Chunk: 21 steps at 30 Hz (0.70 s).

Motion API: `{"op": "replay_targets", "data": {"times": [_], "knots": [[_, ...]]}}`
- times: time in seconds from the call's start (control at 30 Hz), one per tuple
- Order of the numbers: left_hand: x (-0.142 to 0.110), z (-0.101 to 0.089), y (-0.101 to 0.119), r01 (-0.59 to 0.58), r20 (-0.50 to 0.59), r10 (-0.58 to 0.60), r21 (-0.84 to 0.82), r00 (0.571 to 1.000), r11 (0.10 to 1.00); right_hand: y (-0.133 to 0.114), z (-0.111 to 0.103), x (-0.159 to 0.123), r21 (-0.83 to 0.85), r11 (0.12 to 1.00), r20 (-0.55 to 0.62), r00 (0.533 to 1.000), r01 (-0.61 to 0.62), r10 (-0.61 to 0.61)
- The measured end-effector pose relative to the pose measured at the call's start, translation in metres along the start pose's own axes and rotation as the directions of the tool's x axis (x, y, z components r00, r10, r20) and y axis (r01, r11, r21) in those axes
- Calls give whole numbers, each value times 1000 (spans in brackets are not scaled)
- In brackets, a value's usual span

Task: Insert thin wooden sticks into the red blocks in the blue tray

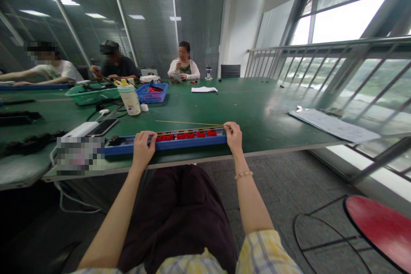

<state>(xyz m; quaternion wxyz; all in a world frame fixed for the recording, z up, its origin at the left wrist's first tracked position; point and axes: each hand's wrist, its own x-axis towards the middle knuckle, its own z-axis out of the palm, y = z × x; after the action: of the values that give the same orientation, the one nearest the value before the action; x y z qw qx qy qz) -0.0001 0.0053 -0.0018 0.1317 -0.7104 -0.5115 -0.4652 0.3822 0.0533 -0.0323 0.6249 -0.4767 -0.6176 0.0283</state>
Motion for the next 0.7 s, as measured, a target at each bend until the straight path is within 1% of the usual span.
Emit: {"op": "replay_targets", "data": {"times": [0.17, 0.53, 0.7], "knots": [[0, 1, 0, -6, -15, 6, -1, 1000, 1000, 3, 0, 0, 18, 1000, -19, 1000, 2, -1], [0, 0, 0, -17, -32, 17, -3, 999, 1000, 1, 0, 0, 9, 1000, 19, 1000, 1, -1], [0, 0, 0, -11, -28, 10, -8, 1000, 1000, 2, 0, 0, 16, 1000, 13, 1000, -15, 14]]}}
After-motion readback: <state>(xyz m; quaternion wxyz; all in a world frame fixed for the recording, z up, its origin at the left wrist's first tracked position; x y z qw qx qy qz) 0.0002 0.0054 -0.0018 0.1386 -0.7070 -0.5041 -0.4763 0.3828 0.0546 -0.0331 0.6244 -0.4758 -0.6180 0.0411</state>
